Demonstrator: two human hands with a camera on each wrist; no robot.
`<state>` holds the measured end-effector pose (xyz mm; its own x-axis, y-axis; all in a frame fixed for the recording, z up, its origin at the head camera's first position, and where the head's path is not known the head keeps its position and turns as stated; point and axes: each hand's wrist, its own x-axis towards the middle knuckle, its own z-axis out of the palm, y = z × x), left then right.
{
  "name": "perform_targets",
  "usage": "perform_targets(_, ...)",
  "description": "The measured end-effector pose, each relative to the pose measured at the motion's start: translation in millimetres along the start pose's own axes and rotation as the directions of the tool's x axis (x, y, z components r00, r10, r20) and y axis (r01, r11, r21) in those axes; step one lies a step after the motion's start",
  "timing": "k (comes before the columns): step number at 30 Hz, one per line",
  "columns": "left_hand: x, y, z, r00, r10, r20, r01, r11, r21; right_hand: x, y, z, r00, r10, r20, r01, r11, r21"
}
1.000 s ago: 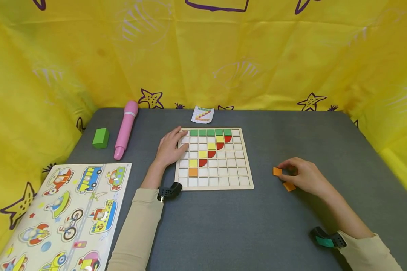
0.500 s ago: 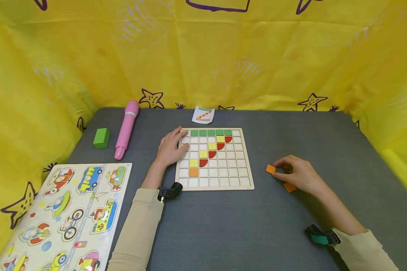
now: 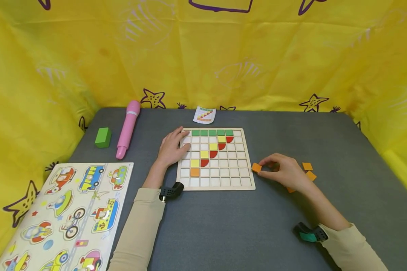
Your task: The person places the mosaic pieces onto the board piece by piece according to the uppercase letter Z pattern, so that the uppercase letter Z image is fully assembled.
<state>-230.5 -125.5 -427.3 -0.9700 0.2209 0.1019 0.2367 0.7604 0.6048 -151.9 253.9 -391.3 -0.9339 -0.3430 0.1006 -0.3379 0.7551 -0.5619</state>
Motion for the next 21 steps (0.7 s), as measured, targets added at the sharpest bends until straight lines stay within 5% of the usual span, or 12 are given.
perform_targets(11,-0.1,0.6,0.1,1.000,0.005,0.002,-0.005,1.000,0.007,25.5,-37.9,23.6,0.994,-0.082,0.076,0.071,0.989,0.130)
perform_targets(21,0.1,0.1,-0.1,1.000,0.009,-0.008,-0.009,1.000,0.003,45.9,-68.3,49.7,0.972,-0.205,0.115,0.191,0.974,0.122)
